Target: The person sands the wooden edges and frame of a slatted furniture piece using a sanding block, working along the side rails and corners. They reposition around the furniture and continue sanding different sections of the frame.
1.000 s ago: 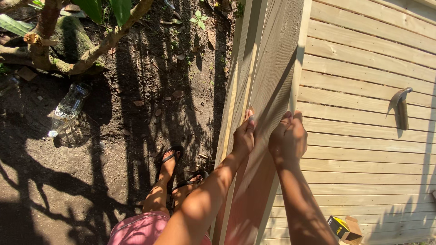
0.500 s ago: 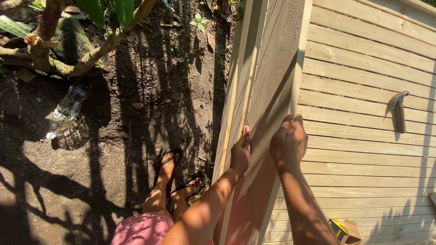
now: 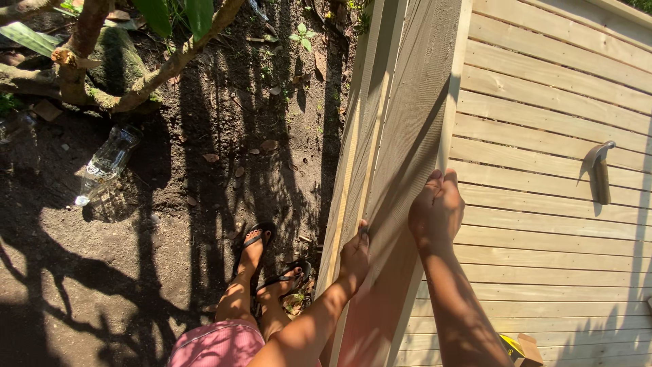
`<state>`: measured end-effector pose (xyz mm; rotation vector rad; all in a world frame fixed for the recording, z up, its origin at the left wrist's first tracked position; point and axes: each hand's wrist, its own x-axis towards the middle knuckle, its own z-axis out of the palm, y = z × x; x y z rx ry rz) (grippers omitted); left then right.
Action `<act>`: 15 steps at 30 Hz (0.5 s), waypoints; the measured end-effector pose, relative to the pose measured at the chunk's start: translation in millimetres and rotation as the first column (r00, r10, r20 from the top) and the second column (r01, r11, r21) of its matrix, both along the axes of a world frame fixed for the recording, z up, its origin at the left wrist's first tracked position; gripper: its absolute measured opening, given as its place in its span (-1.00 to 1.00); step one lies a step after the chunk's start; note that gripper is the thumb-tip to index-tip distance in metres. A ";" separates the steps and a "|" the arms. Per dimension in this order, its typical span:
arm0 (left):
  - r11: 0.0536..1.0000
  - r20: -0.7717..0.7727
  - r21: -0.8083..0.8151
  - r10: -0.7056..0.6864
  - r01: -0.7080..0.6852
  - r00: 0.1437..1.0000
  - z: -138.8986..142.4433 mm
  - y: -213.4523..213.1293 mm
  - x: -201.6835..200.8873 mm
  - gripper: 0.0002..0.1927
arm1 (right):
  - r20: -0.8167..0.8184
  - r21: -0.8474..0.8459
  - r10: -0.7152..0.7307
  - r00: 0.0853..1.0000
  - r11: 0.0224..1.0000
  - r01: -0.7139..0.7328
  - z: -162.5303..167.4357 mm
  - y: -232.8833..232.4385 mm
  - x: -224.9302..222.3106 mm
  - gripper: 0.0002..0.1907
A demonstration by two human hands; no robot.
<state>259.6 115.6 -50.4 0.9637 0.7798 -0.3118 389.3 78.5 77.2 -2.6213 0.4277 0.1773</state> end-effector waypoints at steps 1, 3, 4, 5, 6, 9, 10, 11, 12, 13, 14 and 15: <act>0.999 0.034 -0.002 0.038 -0.038 0.999 -6.1 2.0 25.5 -0.56 | 0.000 0.004 0.003 1.000 1.000 -0.003 -0.4 0.2 0.5 -0.70; 0.989 0.118 0.144 0.024 -0.041 0.993 -17.8 7.3 79.2 -0.63 | -0.010 0.003 -0.008 1.000 1.000 0.008 -1.2 -0.5 1.5 -0.70; 0.955 0.157 0.295 -0.033 -0.015 0.987 -18.9 12.2 100.0 -0.56 | -0.022 0.001 -0.021 1.000 1.000 0.021 -1.8 -0.6 1.7 -0.69; 0.958 0.168 0.286 -0.024 -0.025 0.985 -18.0 16.2 109.8 -0.59 | -0.036 0.002 -0.035 0.999 0.999 0.035 -2.0 -1.1 1.8 -0.69; 0.959 0.180 0.280 -0.017 -0.035 0.983 -19.4 18.3 110.7 -0.60 | -0.022 0.013 -0.025 0.999 1.000 0.026 -2.4 -1.0 1.5 -0.69; 0.987 0.075 0.106 -0.132 0.124 0.988 -18.4 15.8 60.7 -0.49 | -0.006 0.026 -0.012 1.000 1.000 0.012 -1.6 -0.8 0.5 -0.69; 0.989 0.063 0.075 -0.131 0.126 0.989 -15.2 13.3 31.4 -0.52 | -0.012 0.022 -0.015 1.000 1.000 0.015 -1.3 -0.3 -0.4 -0.69; 0.992 0.056 0.061 -0.113 0.110 0.992 -12.5 10.1 5.8 -0.55 | -0.021 0.013 -0.019 1.000 1.000 0.019 -0.5 -0.1 -0.4 -0.69; 0.993 0.049 0.064 -0.103 0.100 0.993 -10.7 6.7 -16.9 -0.57 | -0.023 0.014 -0.017 1.000 1.000 0.017 -0.1 0.3 -0.8 -0.69; 0.994 0.065 0.079 -0.084 0.078 0.994 -11.0 4.0 -27.5 -0.58 | -0.024 0.017 -0.012 1.000 1.000 0.013 0.3 0.6 -0.7 -0.68; 0.993 0.129 0.115 -0.043 0.028 0.991 -11.3 1.9 -33.0 -0.59 | -0.020 0.021 -0.005 1.000 1.000 0.006 0.6 0.7 -0.4 -0.68; 0.982 0.249 0.176 0.021 -0.066 0.968 -14.0 1.1 -25.6 -0.59 | -0.018 0.021 -0.007 1.000 1.000 0.007 0.3 0.8 -0.2 -0.68</act>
